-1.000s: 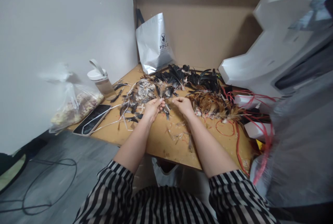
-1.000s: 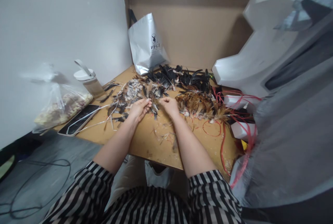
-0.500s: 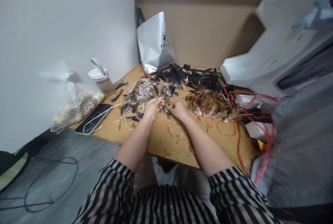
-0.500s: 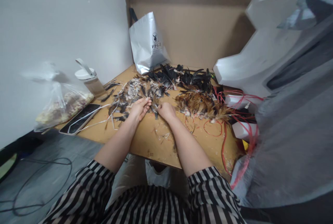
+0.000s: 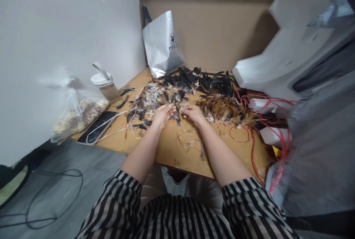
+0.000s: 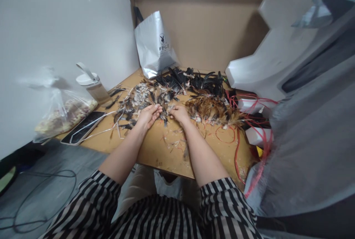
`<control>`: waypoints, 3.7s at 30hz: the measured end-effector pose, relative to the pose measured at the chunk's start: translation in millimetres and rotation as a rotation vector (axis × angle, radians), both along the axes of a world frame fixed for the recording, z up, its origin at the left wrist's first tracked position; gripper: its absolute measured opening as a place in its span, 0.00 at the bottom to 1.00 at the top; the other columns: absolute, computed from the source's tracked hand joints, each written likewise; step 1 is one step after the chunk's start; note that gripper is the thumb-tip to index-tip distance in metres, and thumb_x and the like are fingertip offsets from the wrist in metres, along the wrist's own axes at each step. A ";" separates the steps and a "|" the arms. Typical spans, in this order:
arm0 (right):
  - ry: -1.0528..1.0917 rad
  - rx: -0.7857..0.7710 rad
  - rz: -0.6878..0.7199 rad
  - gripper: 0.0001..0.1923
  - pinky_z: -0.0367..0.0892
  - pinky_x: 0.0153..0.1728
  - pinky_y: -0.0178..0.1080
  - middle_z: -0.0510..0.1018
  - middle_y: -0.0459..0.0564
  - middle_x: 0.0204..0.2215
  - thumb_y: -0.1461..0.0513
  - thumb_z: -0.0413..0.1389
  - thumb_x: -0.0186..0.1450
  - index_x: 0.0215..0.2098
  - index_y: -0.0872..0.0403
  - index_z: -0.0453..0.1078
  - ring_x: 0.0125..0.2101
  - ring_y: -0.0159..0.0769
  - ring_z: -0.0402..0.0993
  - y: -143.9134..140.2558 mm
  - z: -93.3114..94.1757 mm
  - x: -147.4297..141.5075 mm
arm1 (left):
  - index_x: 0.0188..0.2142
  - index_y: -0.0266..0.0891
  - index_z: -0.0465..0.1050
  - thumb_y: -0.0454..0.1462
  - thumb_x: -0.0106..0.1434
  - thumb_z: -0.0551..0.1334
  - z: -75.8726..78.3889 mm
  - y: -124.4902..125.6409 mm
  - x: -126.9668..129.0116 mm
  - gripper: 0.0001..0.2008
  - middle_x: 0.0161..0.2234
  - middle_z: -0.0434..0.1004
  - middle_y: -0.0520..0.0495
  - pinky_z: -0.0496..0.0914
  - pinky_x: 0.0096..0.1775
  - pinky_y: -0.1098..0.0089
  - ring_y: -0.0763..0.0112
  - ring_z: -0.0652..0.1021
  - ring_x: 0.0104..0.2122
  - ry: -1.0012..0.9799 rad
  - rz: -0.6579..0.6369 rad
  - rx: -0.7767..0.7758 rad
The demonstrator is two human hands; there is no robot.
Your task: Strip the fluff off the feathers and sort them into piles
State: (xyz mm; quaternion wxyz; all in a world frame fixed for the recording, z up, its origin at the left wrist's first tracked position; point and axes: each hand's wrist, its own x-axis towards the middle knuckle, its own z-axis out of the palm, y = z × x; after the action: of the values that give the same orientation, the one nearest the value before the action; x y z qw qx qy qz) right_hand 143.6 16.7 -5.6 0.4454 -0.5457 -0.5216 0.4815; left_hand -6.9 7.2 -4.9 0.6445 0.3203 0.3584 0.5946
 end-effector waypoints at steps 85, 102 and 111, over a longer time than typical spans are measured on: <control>0.125 0.172 0.013 0.14 0.51 0.17 0.29 0.66 0.42 0.12 0.55 0.57 0.47 0.16 0.58 0.65 0.14 0.24 0.56 -11.4 13.9 -16.3 | 0.25 0.30 0.71 0.35 0.48 0.63 7.1 -10.2 11.6 0.07 0.21 0.74 0.44 0.64 0.21 0.80 0.77 0.73 0.20 0.258 -0.100 -0.008; 0.376 0.082 -0.022 0.14 0.48 0.14 0.29 0.62 0.39 0.11 0.54 0.59 0.45 0.21 0.56 0.63 0.12 0.22 0.53 -8.9 16.7 -13.5 | 0.22 0.32 0.70 0.38 0.48 0.63 4.3 -9.7 8.6 0.08 0.17 0.71 0.47 0.59 0.17 0.78 0.81 0.66 0.13 0.420 -0.138 0.088; 0.571 0.157 -0.162 0.14 0.52 0.16 0.28 0.67 0.40 0.20 0.55 0.58 0.46 0.27 0.54 0.65 0.16 0.22 0.58 -0.3 24.2 8.6 | 0.25 0.31 0.69 0.32 0.50 0.62 2.1 -1.1 -1.7 0.03 0.25 0.74 0.46 0.63 0.21 0.83 0.83 0.71 0.20 0.013 -0.006 -0.034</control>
State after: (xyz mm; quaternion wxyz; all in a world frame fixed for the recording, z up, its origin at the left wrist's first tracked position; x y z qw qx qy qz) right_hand 152.2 16.4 18.7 0.6515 -0.3920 -0.3658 0.5367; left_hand -8.6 6.1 -2.8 0.6493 0.3140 0.3717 0.5845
